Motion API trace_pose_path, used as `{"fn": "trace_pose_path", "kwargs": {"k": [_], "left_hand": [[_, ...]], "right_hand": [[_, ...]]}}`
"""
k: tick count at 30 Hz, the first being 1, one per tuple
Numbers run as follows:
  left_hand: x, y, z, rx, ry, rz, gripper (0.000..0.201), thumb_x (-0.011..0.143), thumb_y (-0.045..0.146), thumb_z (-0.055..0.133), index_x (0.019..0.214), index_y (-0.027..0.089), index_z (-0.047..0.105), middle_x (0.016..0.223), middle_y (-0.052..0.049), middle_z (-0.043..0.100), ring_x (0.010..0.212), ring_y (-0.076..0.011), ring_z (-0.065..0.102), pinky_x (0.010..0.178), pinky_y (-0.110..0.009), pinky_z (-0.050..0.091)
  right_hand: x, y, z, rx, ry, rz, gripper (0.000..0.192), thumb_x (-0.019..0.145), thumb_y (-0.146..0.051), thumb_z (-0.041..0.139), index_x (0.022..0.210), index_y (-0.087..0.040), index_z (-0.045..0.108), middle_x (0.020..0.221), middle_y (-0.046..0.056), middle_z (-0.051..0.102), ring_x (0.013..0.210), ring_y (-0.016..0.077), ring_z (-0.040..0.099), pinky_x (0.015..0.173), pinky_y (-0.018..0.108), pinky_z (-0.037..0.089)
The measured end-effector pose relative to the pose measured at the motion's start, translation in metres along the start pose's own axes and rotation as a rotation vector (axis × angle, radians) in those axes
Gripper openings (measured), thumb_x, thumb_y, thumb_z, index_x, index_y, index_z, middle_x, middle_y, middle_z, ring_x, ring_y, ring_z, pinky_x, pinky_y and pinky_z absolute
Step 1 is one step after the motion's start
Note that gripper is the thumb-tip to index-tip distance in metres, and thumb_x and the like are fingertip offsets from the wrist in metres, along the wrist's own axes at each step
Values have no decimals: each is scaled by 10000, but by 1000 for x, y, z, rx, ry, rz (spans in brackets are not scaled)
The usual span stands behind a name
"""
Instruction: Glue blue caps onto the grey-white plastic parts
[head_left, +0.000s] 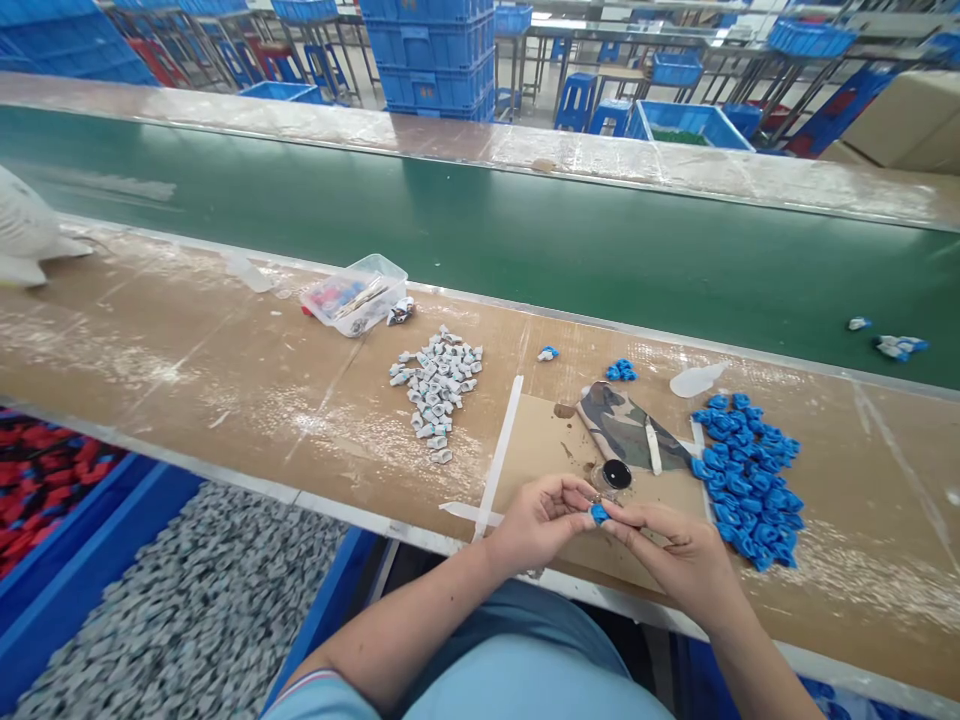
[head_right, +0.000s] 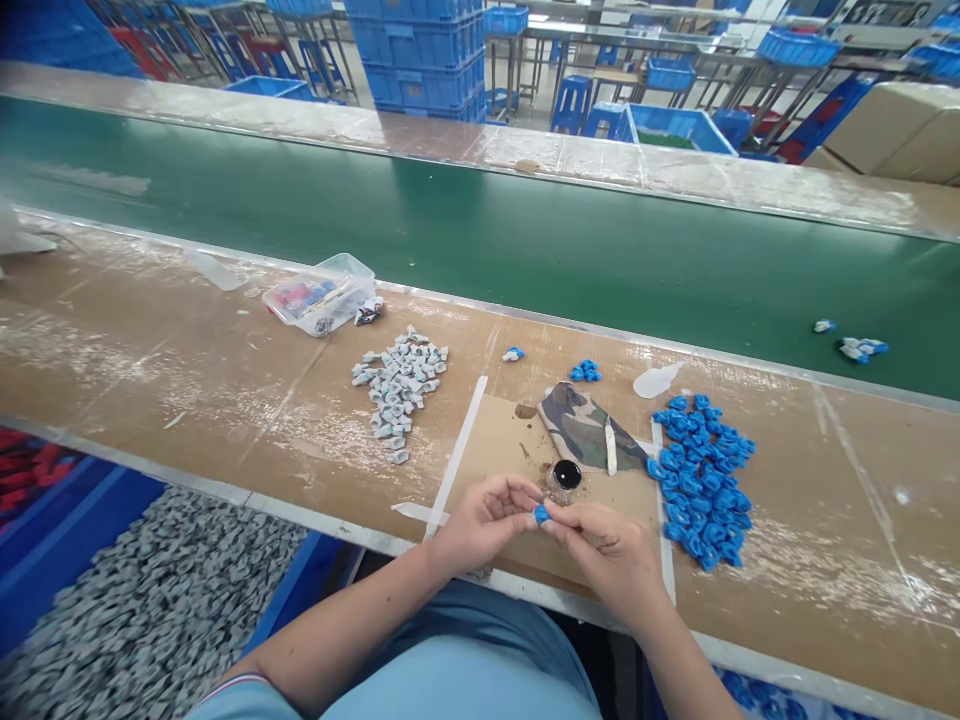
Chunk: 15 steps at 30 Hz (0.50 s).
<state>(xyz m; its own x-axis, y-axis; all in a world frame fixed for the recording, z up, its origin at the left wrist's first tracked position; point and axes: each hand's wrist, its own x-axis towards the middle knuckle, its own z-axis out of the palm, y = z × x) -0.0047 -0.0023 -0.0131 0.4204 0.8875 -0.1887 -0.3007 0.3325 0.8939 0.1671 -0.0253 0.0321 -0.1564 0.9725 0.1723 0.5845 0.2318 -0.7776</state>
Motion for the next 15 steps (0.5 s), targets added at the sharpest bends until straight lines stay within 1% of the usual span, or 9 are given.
{"fn": "trace_pose_path", "kwargs": {"k": [4,6,8,11,12,13,15], "left_hand": [[1,5,1,-25,36,-74,344,606,317,801,864,148,650,720,-7,624,706,-110,601,722,-231,492],[0,6,1,-24,32,-97,353,597,321,806,860,147,647,716,-4,626,697,-107,598,711,-225,488],[-1,6,1,-8,15,-104,348,613,324,794,872,148,642,729,-10,637,706,-112,604,717,-232,489],[2,10,-2,81,-36,-62,285,680,314,741,886,149,634,791,-36,663,765,-136,622,751,-258,495],[6,13,-4,140,-39,-28,253,700,301,720,884,150,633,812,-44,669,787,-145,626,760,-267,497],[12,17,-7,212,-22,15,222,716,285,701,881,154,634,833,-51,675,808,-154,628,768,-275,498],[29,28,-15,370,57,116,172,739,243,666,887,163,633,865,-56,683,833,-166,630,780,-290,498]], "right_hand": [[-7,3,11,65,67,68,110,753,-272,652,799,-273,752,791,5,745,676,188,706,614,258,586],[-10,3,16,88,103,83,109,752,-274,658,806,-267,752,798,13,745,684,193,707,628,269,589],[-11,3,16,95,101,70,119,766,-271,650,831,-268,750,816,14,746,700,188,707,647,270,587],[-9,7,4,43,25,-6,168,791,-284,636,928,-275,733,896,14,742,787,183,701,715,278,572],[-8,10,-3,-5,28,-23,180,802,-296,625,950,-272,725,917,18,739,816,184,695,732,285,565],[-7,16,-12,-77,76,-23,188,817,-311,605,958,-266,720,928,25,737,834,188,688,742,297,557],[-6,32,-30,-299,256,25,210,841,-348,558,928,-244,719,895,50,735,822,213,674,737,341,541]]}}
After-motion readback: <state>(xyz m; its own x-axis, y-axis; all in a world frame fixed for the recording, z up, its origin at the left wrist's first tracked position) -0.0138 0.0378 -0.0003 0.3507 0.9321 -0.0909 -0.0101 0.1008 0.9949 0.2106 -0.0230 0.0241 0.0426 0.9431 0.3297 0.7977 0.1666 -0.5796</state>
